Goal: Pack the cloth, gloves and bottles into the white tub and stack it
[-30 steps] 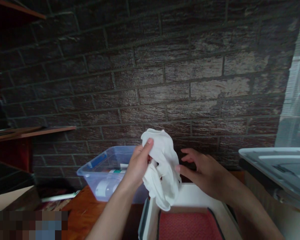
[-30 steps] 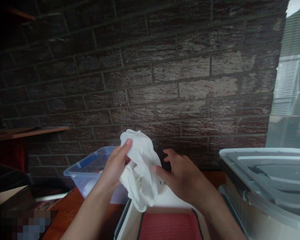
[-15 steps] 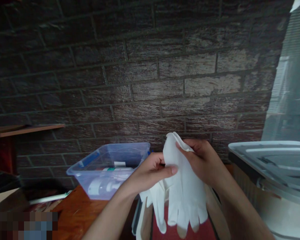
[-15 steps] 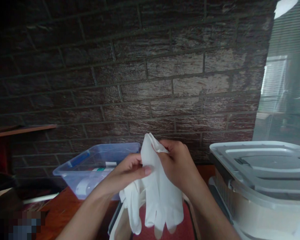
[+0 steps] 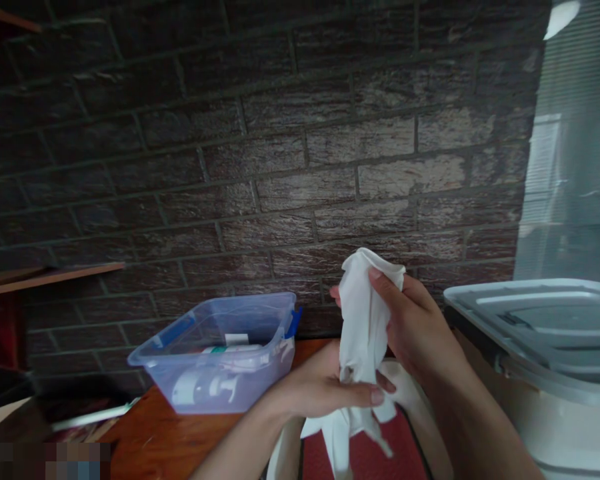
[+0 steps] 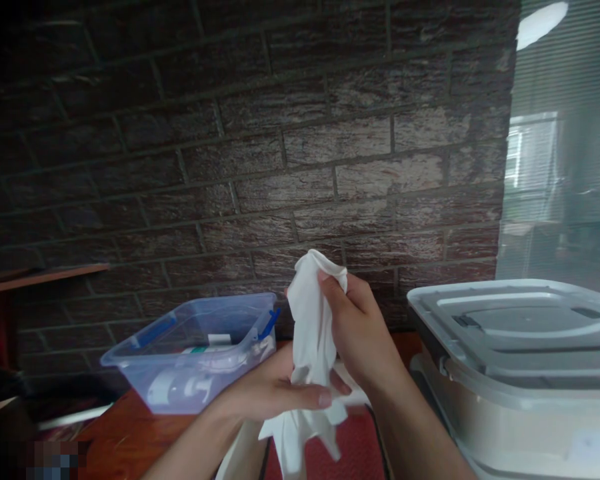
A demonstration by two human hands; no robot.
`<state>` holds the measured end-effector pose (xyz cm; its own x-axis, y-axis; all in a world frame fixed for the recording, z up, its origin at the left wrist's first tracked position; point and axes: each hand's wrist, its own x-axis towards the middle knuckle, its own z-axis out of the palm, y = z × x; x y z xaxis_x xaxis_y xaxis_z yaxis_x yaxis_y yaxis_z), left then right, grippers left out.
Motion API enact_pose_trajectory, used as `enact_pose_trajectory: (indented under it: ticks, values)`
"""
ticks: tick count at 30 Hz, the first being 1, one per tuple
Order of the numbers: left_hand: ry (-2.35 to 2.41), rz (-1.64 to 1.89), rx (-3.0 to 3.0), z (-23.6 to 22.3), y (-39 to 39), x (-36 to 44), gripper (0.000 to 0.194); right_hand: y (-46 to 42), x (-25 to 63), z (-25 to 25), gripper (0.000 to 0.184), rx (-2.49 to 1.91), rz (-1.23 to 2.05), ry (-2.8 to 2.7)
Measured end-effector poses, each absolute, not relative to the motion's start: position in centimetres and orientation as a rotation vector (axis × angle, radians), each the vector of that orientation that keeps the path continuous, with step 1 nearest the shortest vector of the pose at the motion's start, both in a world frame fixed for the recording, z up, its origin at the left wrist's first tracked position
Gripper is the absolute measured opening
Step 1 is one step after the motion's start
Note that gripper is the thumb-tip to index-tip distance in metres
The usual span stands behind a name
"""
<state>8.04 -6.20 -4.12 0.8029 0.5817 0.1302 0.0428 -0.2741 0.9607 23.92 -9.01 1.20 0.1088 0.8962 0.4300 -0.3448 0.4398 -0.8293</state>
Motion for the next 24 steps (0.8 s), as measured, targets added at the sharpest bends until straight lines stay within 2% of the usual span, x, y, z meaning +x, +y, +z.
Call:
enact_pose_trajectory:
  ticks: [7,14,17,20,24]
  values:
    - [0.564,0.567,1.944,-3.8,-6.3,7.4,0.032,-9.7,23.8,2.4,0.031,-0.442,1.014,-0.946]
    - [0.392,0.107,2.118,-5.5,-5.2,6.9,0.046,-10.1,24.4,2.9,0.022,-0.466,0.822,-0.84]
    - [0.466,0.011,2.185,-6.2,-4.0,6.6,0.032,-10.7,24.7,3.1,0.023,-0.485,0.625,-0.817]
    - [0.636,0.159,2.237,-5.6,-3.4,6.1,0.031,-11.2,25.0,2.9,0.027,-0.571,0.41,-0.821]
    - [0.686,0.67,2.097,-2.8,-3.8,5.2,0.027,-11.4,25.2,2.5,0.02,-0.696,0.364,-0.983]
